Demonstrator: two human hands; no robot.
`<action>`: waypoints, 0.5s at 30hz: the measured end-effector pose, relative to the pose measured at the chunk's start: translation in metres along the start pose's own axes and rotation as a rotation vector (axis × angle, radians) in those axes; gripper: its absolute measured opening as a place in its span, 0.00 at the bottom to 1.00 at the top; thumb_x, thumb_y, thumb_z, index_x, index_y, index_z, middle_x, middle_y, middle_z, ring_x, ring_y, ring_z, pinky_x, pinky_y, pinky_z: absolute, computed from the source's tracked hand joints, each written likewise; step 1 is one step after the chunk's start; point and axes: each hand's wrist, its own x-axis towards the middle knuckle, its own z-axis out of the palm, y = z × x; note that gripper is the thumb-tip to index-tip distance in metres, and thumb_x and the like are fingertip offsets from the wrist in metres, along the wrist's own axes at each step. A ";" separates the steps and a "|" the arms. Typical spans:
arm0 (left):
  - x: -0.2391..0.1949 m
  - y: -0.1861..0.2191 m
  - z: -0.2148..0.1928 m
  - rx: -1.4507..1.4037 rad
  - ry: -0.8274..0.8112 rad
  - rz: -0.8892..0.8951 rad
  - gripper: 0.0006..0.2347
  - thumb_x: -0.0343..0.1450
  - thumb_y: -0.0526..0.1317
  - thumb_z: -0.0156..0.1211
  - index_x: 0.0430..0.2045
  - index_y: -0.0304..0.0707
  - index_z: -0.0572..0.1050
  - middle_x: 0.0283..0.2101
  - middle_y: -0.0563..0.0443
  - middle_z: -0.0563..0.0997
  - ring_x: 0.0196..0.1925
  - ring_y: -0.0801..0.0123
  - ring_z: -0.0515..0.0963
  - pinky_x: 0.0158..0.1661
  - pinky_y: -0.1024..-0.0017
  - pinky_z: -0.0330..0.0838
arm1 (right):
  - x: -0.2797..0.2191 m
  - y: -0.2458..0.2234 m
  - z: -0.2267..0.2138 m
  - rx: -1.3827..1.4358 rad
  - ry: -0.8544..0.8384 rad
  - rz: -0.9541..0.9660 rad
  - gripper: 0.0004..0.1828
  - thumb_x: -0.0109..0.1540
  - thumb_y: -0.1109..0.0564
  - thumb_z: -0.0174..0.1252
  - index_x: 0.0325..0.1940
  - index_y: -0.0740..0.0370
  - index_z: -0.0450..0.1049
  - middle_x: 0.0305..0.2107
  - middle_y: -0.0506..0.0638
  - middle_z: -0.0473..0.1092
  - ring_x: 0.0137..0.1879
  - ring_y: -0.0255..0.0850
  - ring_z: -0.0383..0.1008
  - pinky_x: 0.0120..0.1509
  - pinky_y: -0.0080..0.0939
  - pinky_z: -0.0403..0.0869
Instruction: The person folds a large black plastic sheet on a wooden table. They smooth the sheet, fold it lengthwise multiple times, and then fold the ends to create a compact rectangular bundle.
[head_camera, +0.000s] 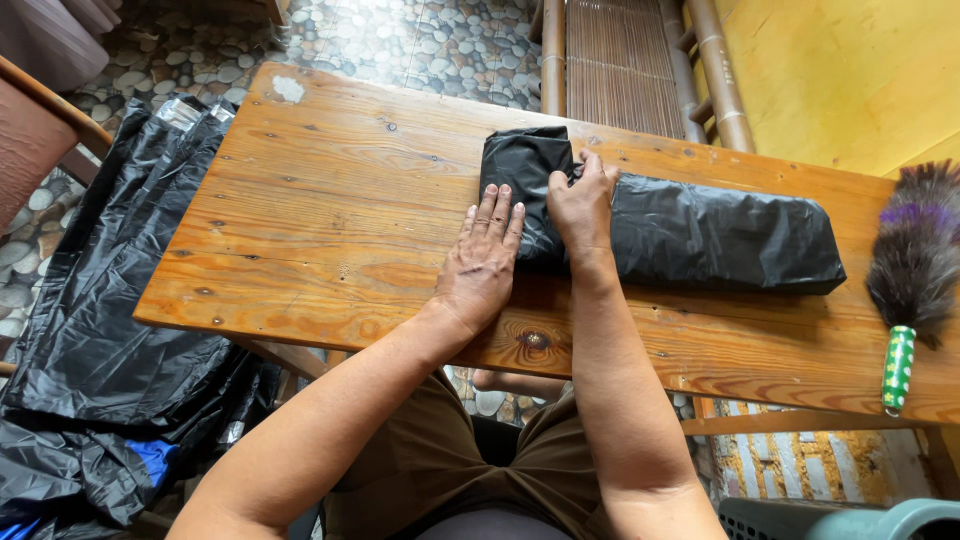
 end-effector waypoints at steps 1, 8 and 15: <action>0.001 0.000 0.001 0.007 -0.023 -0.006 0.30 0.70 0.31 0.45 0.72 0.29 0.54 0.77 0.27 0.49 0.80 0.42 0.44 0.74 0.50 0.46 | -0.006 -0.008 -0.006 -0.067 0.056 -0.092 0.35 0.56 0.54 0.58 0.69 0.58 0.68 0.54 0.58 0.62 0.62 0.56 0.71 0.69 0.59 0.71; 0.000 0.003 -0.006 0.049 -0.003 -0.004 0.28 0.70 0.33 0.45 0.71 0.29 0.58 0.76 0.28 0.53 0.79 0.42 0.48 0.73 0.51 0.47 | 0.014 -0.030 -0.029 -0.260 -0.153 -0.362 0.34 0.69 0.48 0.53 0.79 0.52 0.57 0.69 0.59 0.57 0.76 0.60 0.54 0.75 0.68 0.58; -0.002 0.000 -0.035 -0.066 0.050 0.017 0.33 0.65 0.49 0.50 0.65 0.28 0.65 0.73 0.29 0.60 0.78 0.43 0.52 0.73 0.49 0.45 | 0.027 0.011 -0.009 -0.328 -0.060 -0.498 0.14 0.69 0.40 0.53 0.52 0.45 0.77 0.51 0.45 0.66 0.61 0.48 0.66 0.70 0.60 0.60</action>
